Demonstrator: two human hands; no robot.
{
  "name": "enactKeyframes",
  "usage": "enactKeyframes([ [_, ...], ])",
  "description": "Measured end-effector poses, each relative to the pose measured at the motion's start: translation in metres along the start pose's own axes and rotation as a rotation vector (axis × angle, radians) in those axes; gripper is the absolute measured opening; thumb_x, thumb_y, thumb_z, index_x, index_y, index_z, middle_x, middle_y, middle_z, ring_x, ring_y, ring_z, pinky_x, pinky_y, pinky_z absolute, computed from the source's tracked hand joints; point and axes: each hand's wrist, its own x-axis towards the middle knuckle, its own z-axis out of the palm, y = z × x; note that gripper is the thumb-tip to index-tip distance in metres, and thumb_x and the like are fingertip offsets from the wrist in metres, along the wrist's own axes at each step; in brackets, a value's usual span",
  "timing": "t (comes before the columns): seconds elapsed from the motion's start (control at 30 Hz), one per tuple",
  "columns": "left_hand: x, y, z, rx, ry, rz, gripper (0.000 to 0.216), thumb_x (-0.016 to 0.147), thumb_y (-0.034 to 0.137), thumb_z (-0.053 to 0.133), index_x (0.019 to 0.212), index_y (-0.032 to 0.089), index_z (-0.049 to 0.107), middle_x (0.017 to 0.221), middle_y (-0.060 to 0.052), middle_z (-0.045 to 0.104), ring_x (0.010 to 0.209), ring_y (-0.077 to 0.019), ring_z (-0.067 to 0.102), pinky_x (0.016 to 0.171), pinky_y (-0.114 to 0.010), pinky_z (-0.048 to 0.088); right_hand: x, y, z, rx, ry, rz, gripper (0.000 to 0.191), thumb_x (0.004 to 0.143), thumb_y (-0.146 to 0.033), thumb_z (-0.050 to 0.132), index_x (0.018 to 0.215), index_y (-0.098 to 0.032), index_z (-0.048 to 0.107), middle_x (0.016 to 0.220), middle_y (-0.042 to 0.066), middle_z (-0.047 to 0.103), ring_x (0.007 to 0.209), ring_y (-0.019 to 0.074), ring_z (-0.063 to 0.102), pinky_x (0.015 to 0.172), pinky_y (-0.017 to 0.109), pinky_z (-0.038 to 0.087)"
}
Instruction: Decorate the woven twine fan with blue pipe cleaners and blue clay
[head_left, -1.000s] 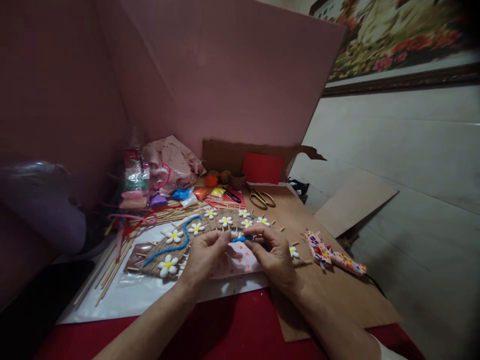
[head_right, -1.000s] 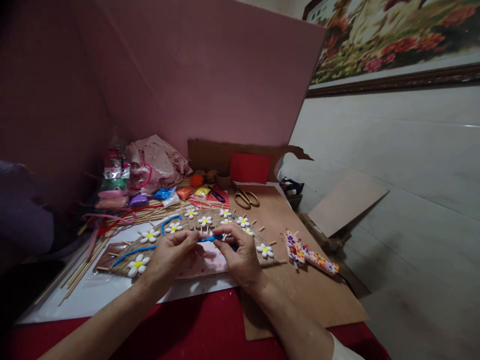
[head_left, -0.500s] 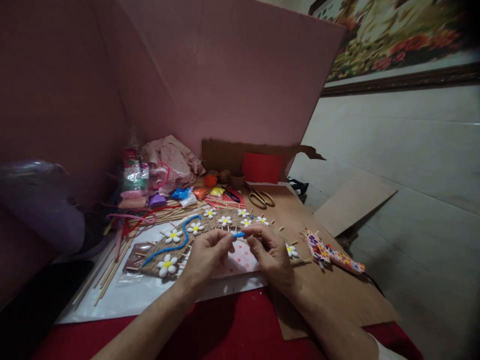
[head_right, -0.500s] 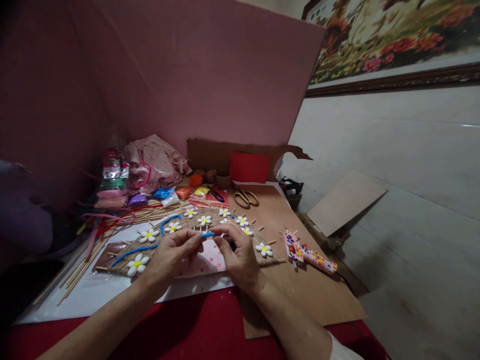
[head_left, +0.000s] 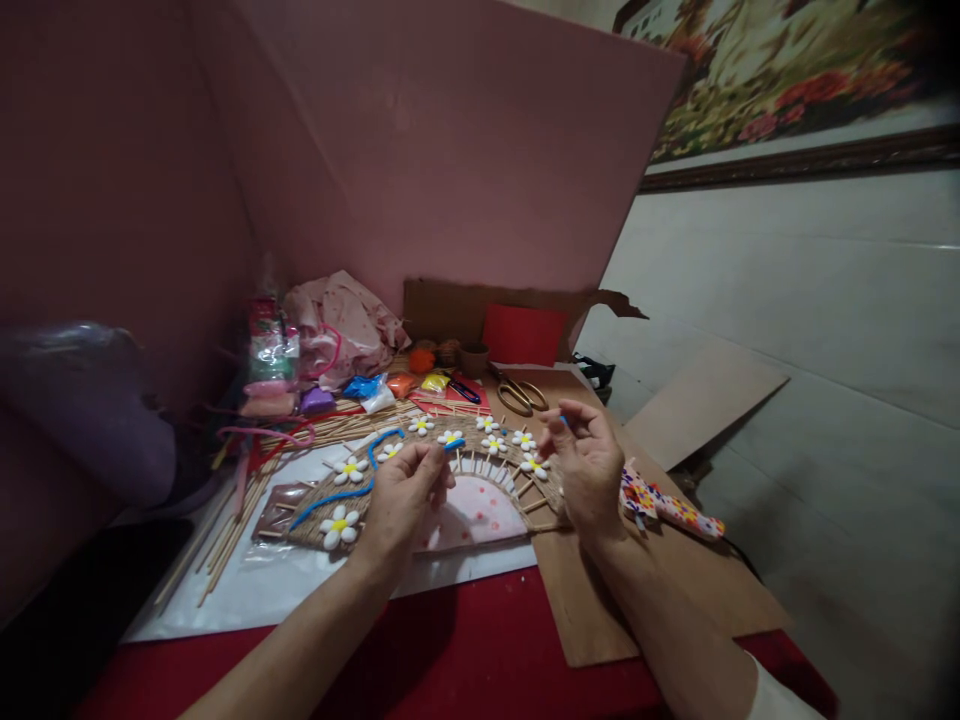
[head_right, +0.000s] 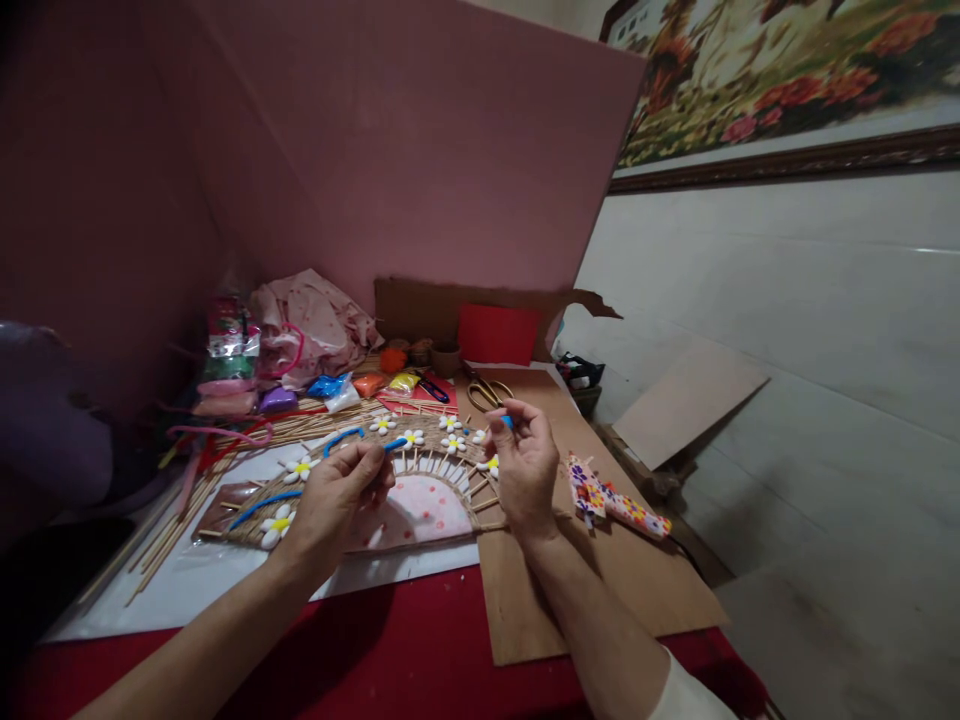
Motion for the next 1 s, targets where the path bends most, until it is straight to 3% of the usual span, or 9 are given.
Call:
enactKeyframes([
  [0.1,0.0,0.001,0.0,-0.031,0.029,-0.019,0.04,0.068,0.05,0.067,0.062,0.014,0.053,0.051,0.001,0.055,0.041,-0.0046,0.038,0.04,-0.017,0.027,0.014,-0.01,-0.009,-0.121,-0.041,0.033,0.024,0.076,-0.034,0.066,0.089,-0.016,0.058,0.065,-0.003,0.055,0.046,0.0074,0.046,0.041,0.02,0.038],
  [0.23,0.0,0.002,-0.001,-0.045,0.035,-0.01,0.039,0.068,0.049,0.068,0.063,0.014,0.052,0.052,0.002,0.055,0.041,-0.0046,0.039,0.04,-0.017,0.026,0.041,-0.011,-0.022,-0.316,-0.179,0.072,0.031,0.075,-0.033,0.061,0.099,-0.013,0.059,0.072,0.002,0.061,0.054,0.011,0.055,0.053,0.027,0.048],
  [0.33,-0.001,0.003,0.0,-0.043,0.035,-0.015,0.038,0.068,0.048,0.068,0.063,0.014,0.052,0.052,0.002,0.055,0.041,-0.0045,0.039,0.04,-0.017,0.027,0.062,0.007,-0.028,-0.699,-0.227,0.027,0.032,0.076,-0.027,0.055,0.105,-0.013,0.057,0.077,0.004,0.064,0.062,0.0151,0.06,0.056,0.028,0.048],
  [0.37,-0.001,0.003,0.0,-0.044,0.035,-0.02,0.038,0.067,0.048,0.069,0.063,0.014,0.052,0.052,0.002,0.055,0.041,-0.0044,0.038,0.04,-0.017,0.026,0.069,0.016,-0.029,-0.906,-0.245,-0.009,0.027,0.075,-0.027,0.056,0.099,-0.014,0.059,0.077,0.004,0.064,0.067,0.016,0.061,0.06,0.029,0.048],
  [0.5,-0.001,0.002,0.0,-0.054,0.033,-0.033,0.04,0.065,0.049,0.069,0.063,0.014,0.053,0.05,0.002,0.054,0.04,-0.0042,0.037,0.04,-0.017,0.025,0.084,0.05,-0.031,-1.071,-0.296,0.007,0.005,0.07,-0.02,0.063,0.071,-0.016,0.065,0.071,0.006,0.066,0.072,0.0198,0.062,0.067,0.031,0.047],
  [0.67,-0.001,-0.001,-0.002,-0.079,0.006,-0.051,0.039,0.07,0.049,0.066,0.064,0.012,0.056,0.051,0.001,0.055,0.041,-0.0035,0.039,0.04,-0.016,0.026,0.078,0.057,-0.025,-1.138,-0.339,-0.052,0.027,0.075,-0.011,0.056,0.099,-0.016,0.068,0.105,0.013,0.064,0.096,0.0244,0.059,0.08,0.034,0.045],
  [0.77,0.0,-0.002,-0.003,-0.143,-0.016,-0.091,0.036,0.071,0.047,0.066,0.069,0.012,0.057,0.053,0.002,0.056,0.042,-0.0034,0.041,0.041,-0.016,0.027,0.063,0.041,-0.012,-1.123,-0.341,-0.161,0.032,0.084,-0.014,0.048,0.111,-0.02,0.064,0.125,0.013,0.053,0.113,0.0253,0.049,0.091,0.037,0.04],
  [0.87,0.002,-0.003,-0.004,-0.227,-0.038,-0.123,0.032,0.071,0.043,0.068,0.072,0.014,0.056,0.055,0.003,0.057,0.043,-0.0038,0.044,0.041,-0.015,0.03,0.045,0.02,0.006,-0.898,-0.457,-0.318,0.024,0.087,-0.022,0.049,0.1,-0.019,0.069,0.109,0.011,0.064,0.107,0.0253,0.052,0.095,0.044,0.037],
  [1.0,0.002,-0.005,-0.005,-0.27,-0.087,-0.127,0.03,0.07,0.041,0.07,0.072,0.015,0.055,0.057,0.003,0.058,0.043,-0.0038,0.046,0.042,-0.015,0.032,0.016,-0.002,0.031,-0.246,-0.779,0.057,0.035,0.088,-0.044,0.049,0.106,-0.021,0.066,0.104,0.008,0.068,0.098,0.0211,0.06,0.085,0.038,0.046],
])
